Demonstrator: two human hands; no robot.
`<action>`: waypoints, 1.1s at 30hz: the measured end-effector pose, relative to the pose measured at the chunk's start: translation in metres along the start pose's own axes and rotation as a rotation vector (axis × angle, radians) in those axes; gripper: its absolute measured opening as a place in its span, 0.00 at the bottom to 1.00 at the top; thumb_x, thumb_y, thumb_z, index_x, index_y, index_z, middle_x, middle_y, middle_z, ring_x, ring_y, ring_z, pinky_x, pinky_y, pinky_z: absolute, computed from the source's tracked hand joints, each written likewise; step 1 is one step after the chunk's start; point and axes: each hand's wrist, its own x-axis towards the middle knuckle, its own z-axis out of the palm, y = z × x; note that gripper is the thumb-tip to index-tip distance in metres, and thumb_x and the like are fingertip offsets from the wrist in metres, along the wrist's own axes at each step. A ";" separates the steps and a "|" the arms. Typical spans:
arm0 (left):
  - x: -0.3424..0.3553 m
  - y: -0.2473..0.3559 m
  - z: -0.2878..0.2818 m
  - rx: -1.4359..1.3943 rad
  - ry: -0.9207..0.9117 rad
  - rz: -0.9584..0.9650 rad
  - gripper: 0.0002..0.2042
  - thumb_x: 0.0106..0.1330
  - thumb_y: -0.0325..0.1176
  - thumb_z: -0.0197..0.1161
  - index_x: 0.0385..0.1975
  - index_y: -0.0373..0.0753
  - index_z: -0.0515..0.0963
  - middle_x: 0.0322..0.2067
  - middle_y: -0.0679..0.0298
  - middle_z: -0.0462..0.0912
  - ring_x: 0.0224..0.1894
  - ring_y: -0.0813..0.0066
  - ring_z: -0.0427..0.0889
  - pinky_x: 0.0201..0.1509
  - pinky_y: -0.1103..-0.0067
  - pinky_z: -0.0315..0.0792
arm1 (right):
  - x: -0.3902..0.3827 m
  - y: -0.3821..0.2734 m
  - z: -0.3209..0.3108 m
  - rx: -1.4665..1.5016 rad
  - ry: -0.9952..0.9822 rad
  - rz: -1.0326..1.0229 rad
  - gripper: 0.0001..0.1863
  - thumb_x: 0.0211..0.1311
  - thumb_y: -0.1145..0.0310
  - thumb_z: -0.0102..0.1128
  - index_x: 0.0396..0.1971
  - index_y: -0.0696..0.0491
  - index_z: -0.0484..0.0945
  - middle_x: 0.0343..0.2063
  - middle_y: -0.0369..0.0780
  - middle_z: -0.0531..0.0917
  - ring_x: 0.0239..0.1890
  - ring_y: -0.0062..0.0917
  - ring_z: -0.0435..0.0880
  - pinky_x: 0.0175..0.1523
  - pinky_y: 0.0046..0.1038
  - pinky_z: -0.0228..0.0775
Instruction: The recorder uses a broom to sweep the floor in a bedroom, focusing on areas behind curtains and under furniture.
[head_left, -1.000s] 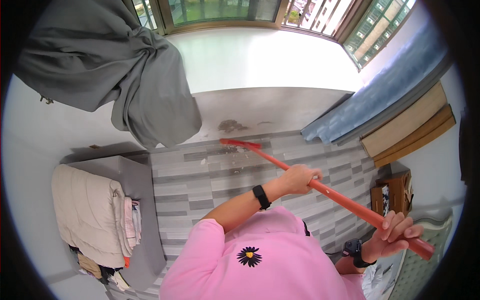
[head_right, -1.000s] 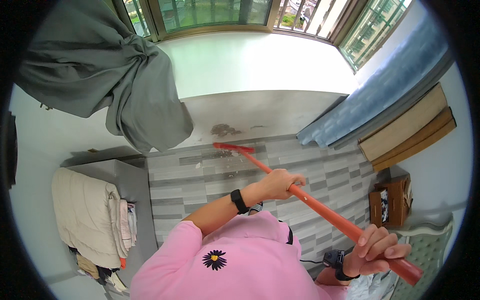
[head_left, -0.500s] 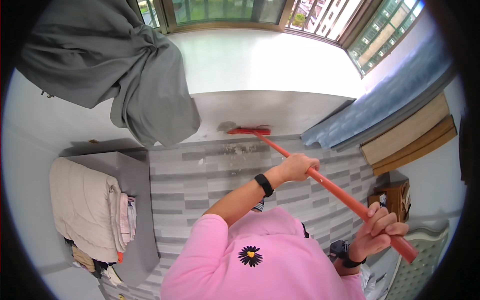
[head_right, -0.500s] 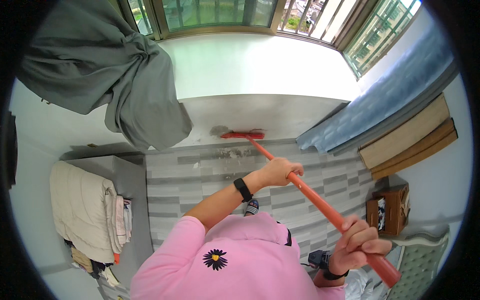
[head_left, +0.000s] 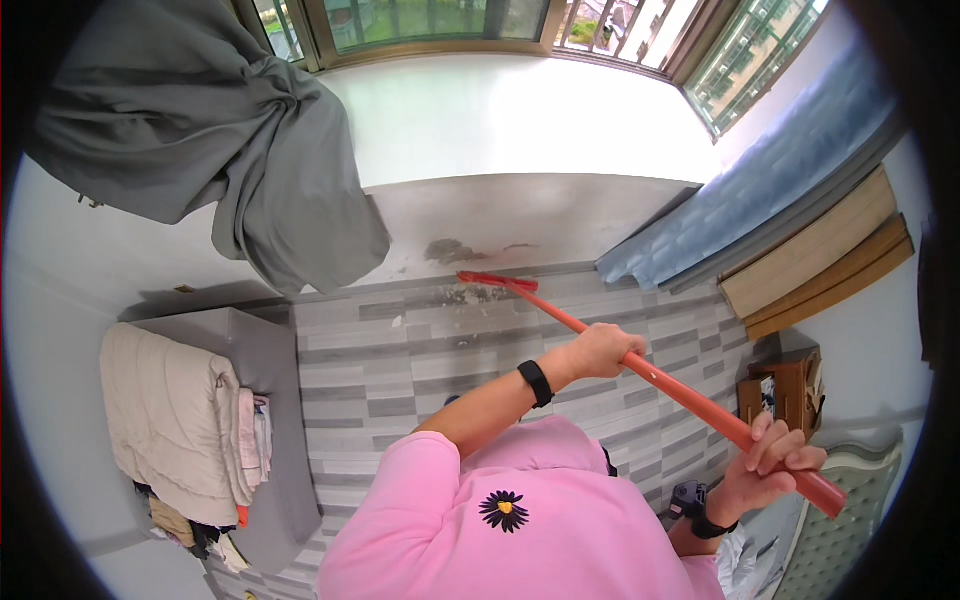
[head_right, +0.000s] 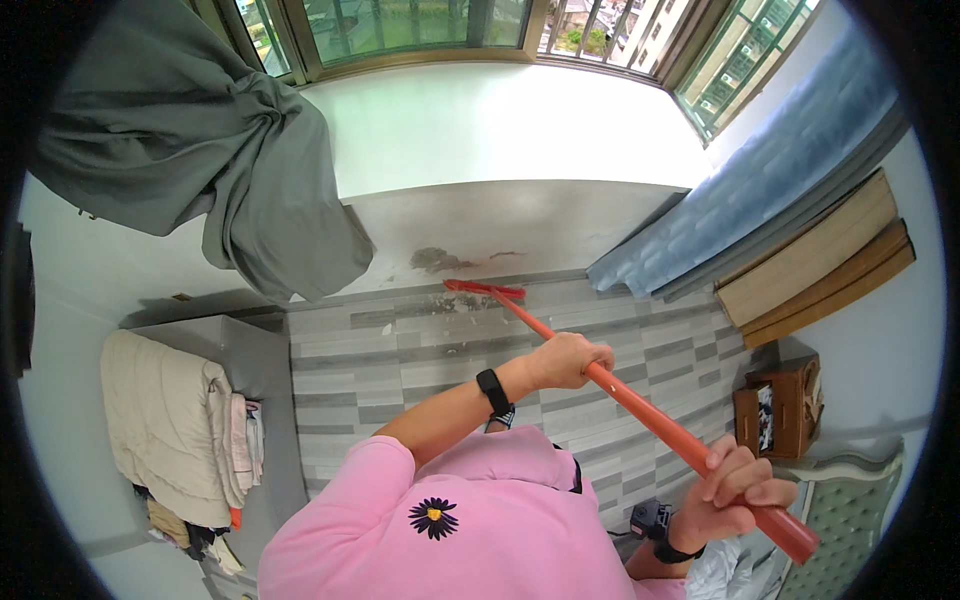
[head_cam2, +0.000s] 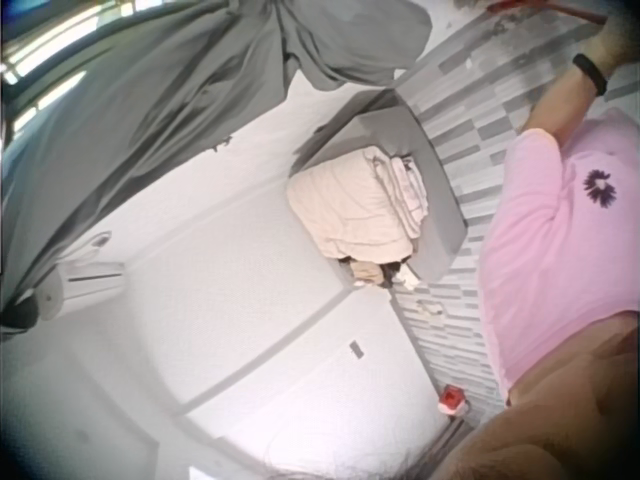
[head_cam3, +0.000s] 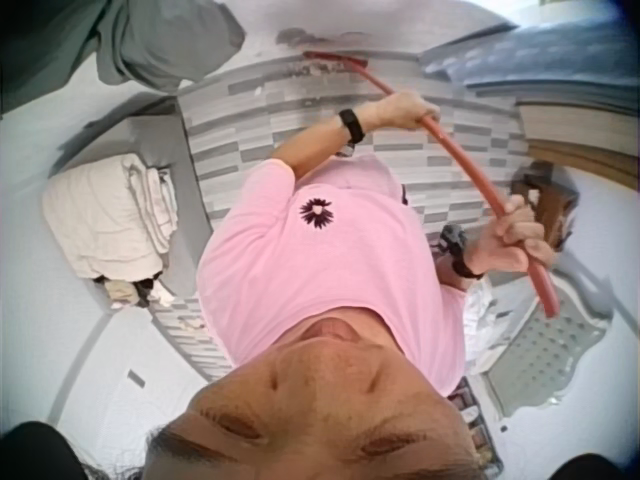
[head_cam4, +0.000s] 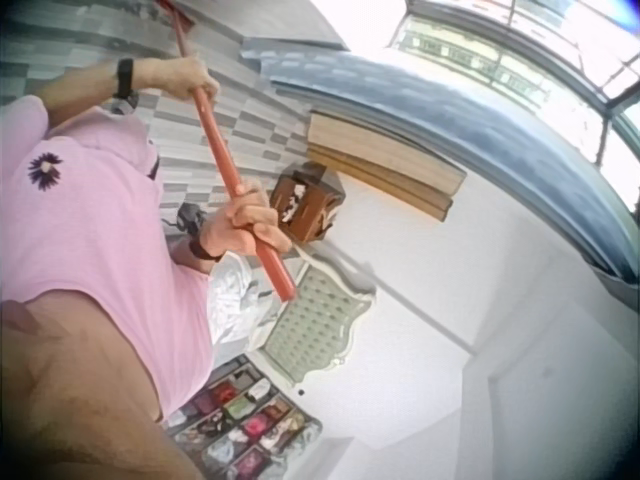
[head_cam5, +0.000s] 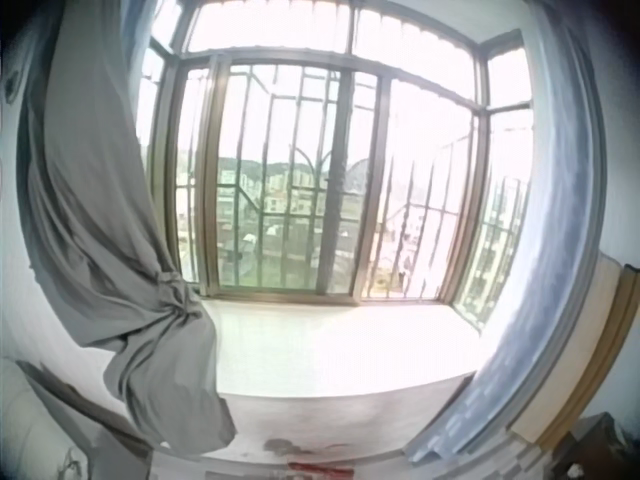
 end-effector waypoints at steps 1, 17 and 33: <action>0.001 0.007 -0.002 -0.001 -0.003 -0.004 0.10 0.46 0.26 0.62 0.30 0.48 0.74 0.20 0.65 0.78 0.26 0.58 0.78 0.30 0.66 0.69 | 0.001 -0.005 -0.005 0.001 0.003 0.004 0.21 0.53 0.51 0.64 0.29 0.46 0.61 0.12 0.28 0.62 0.14 0.13 0.63 0.34 0.22 0.64; -0.002 -0.035 0.012 -0.009 0.057 -0.131 0.08 0.48 0.24 0.61 0.28 0.44 0.75 0.22 0.60 0.79 0.28 0.56 0.79 0.30 0.67 0.70 | -0.010 0.050 -0.009 0.070 -0.151 0.034 0.20 0.57 0.53 0.61 0.32 0.48 0.61 0.12 0.32 0.67 0.13 0.17 0.66 0.33 0.31 0.67; 0.022 -0.030 0.001 0.156 0.068 -0.105 0.12 0.46 0.23 0.62 0.31 0.46 0.76 0.19 0.67 0.78 0.26 0.62 0.79 0.31 0.71 0.71 | 0.005 0.054 -0.035 0.178 -0.146 -0.018 0.18 0.57 0.57 0.63 0.29 0.48 0.61 0.15 0.31 0.70 0.14 0.18 0.67 0.33 0.30 0.67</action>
